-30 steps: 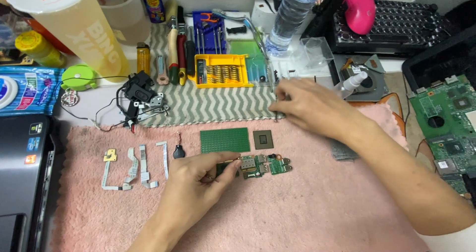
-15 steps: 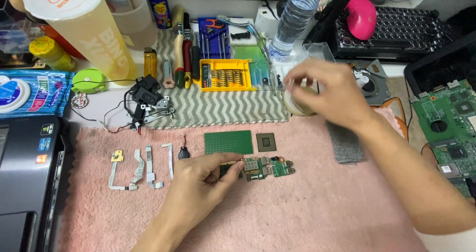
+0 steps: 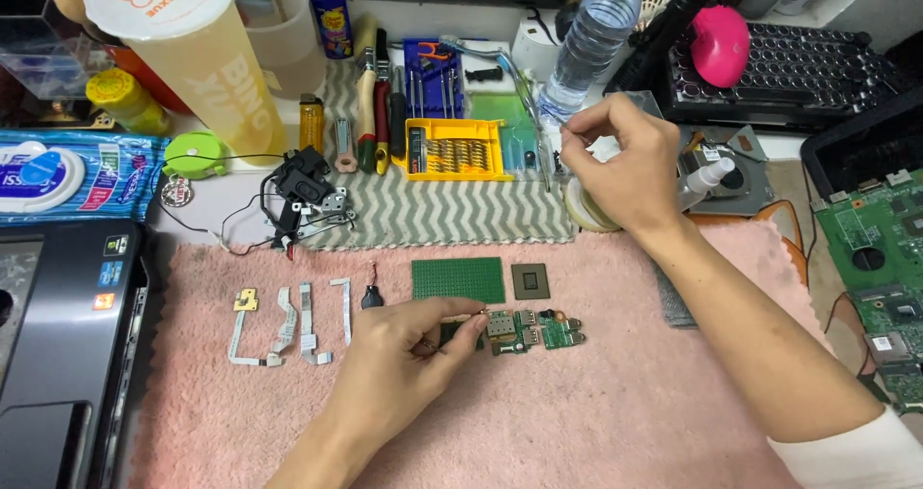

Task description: The person works on a small green circuit board, using a red-handled screwdriver to manipulate components and a metal pick to probe the board's surface. The workspace contains various disassembled laptop parts, including a motherboard, RAM, and ribbon cables.

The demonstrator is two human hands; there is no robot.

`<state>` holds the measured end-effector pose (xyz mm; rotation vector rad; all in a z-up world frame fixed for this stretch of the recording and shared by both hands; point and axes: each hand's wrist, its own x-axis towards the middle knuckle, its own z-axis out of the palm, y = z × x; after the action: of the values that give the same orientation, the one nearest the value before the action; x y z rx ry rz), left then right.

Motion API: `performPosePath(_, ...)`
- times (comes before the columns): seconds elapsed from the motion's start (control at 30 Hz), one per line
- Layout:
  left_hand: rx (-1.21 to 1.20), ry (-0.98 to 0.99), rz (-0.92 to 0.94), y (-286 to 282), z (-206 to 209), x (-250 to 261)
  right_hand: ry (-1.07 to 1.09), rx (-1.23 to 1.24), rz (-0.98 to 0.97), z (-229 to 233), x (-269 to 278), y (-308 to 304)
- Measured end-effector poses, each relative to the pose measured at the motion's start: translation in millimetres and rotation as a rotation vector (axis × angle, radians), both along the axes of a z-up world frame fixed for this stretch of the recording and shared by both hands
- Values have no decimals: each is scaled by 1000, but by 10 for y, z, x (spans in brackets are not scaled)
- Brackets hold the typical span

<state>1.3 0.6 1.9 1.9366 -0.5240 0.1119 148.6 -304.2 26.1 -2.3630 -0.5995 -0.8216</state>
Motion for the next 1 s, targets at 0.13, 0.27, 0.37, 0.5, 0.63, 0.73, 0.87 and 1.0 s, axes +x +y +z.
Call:
performPosePath(0.13,-14,-9,5,-6,-14,5,29,67,-60,5,8,33)
performPosePath(0.27,-11,14,2,-5,5,5,126,96,-118,2,16,46)
performPosePath(0.37,-11,-27,0,-11,8,8,232,94,-189,49,-1,74)
performPosePath(0.5,0,-5,-13,-6,46,7,354,157,-131,118,59,94)
performPosePath(0.63,-1,-10,-5,-6,18,7,405,-21,-118,98,144,57)
performPosePath(0.73,-4,-15,-4,-8,21,12,424,-56,-137,37,188,38)
performPosePath(0.87,-17,0,-16,-2,30,6,486,-25,-151,95,149,108)
performPosePath(1.0,-6,-6,-14,16,7,10,484,13,-97,129,98,153)
